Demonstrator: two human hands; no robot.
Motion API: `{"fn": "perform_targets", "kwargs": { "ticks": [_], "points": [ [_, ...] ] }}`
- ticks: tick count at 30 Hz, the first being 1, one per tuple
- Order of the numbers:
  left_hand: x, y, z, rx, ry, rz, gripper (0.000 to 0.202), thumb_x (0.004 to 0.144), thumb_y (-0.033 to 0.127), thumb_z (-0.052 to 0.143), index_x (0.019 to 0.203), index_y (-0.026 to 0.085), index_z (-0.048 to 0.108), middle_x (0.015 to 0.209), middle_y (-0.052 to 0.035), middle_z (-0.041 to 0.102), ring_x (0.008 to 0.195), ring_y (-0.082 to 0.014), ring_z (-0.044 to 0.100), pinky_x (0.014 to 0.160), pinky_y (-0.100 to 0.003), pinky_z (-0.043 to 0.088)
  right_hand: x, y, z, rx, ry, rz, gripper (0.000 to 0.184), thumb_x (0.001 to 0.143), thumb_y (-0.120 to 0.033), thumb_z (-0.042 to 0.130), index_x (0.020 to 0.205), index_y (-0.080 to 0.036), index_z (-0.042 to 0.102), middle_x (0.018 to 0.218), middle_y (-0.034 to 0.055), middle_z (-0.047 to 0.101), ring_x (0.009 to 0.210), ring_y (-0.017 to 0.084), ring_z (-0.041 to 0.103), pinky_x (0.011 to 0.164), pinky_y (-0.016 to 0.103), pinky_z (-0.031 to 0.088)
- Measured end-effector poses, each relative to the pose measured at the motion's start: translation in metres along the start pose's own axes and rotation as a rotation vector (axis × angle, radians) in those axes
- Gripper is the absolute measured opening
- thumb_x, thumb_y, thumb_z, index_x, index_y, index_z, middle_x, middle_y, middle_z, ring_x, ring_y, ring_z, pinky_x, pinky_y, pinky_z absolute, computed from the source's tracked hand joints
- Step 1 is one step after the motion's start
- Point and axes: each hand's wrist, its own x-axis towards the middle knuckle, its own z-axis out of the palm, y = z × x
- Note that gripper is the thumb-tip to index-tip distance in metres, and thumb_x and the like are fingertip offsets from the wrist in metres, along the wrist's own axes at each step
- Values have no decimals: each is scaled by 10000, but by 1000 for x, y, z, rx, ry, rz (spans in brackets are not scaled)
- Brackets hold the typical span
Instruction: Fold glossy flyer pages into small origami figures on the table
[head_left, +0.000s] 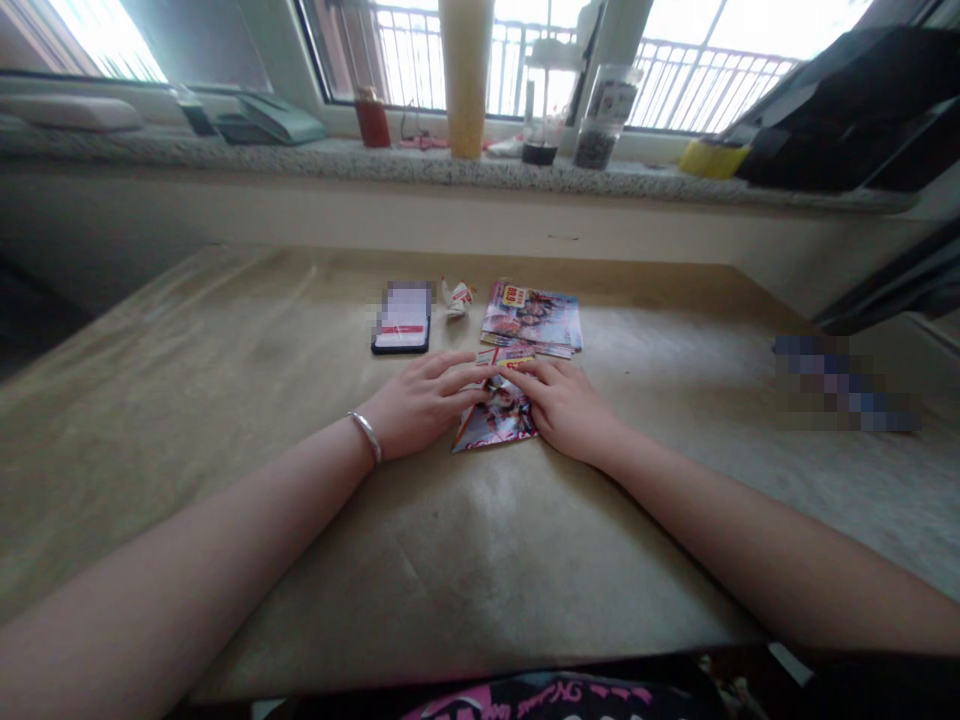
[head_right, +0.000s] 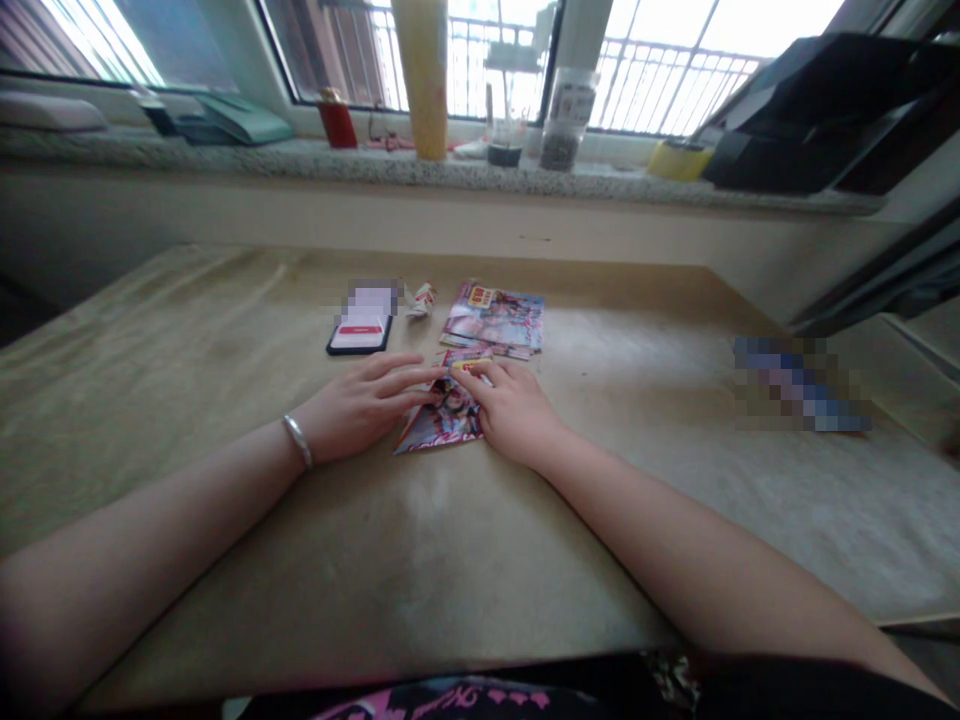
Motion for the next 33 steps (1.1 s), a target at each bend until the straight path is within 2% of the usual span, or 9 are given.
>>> {"fn": "perform_targets", "kwargs": {
  "ticks": [4,8,12,16,20,23,26,30,33],
  "points": [
    [-2,-3,-4,110,35,-1,239,931,162,477,1084,239,644,1319,4,577,1273,-258,456,1050,-483,404,0,2,1,22,26,-21,549,839,-104,437,1379,-192,469,1347,90,536,1215,261,454,1028,444,393],
    [-4,-9,-6,130,51,-39,235,939,179,484,1095,244,647,1230,-4,638,1271,-240,468,1063,-477,388,0,3,0,74,48,-68,493,836,-88,439,1314,-152,539,1321,78,576,1220,236,464,1067,406,376],
    [-6,-13,-5,94,-4,-132,297,937,166,480,1178,264,622,1244,-15,631,1308,-262,428,1077,-512,355,0,3,-2,146,34,-38,508,856,-95,415,1360,-107,478,1324,124,567,1223,219,489,1062,396,396],
    [-7,-15,-6,30,-48,-170,296,947,198,472,1185,280,627,1250,-11,629,1309,-275,431,1065,-531,351,0,6,-3,205,20,-55,472,876,-117,405,1332,-173,515,1329,107,565,1245,218,486,1050,447,410],
    [-8,-16,-8,19,-103,-150,316,952,185,446,1204,264,620,1251,-13,630,1243,-245,505,1060,-483,368,-2,13,-3,277,45,-193,369,884,-118,439,1161,-241,649,1237,45,644,1205,184,531,1045,431,417],
    [-10,-16,-8,35,-151,-153,331,944,178,441,1222,238,611,1267,-36,619,1169,-224,561,989,-414,441,-4,16,-6,312,26,-265,313,906,-140,452,1076,-251,690,1185,22,676,1139,155,584,1032,381,431],
    [-11,-16,-8,51,-204,-154,347,936,182,438,1242,225,597,1278,-50,610,1081,-212,605,873,-355,506,-7,16,-13,288,-26,-300,268,913,-243,510,1124,-239,675,1208,33,665,1158,173,572,1024,384,432],
    [-10,-14,-12,56,-248,-146,359,922,176,458,1254,217,589,1261,-58,621,1037,-219,612,841,-351,515,-10,16,-21,186,-58,-334,394,861,-442,588,1169,-207,657,1227,60,652,1139,223,576,990,411,445],
    [-9,-11,-17,72,-281,-148,375,906,151,462,1253,211,591,1247,-69,627,1015,-223,611,824,-346,514,-12,17,-24,103,-56,-327,366,891,-393,546,1195,-214,646,1236,59,647,1112,233,585,952,413,463]
  ]
}}
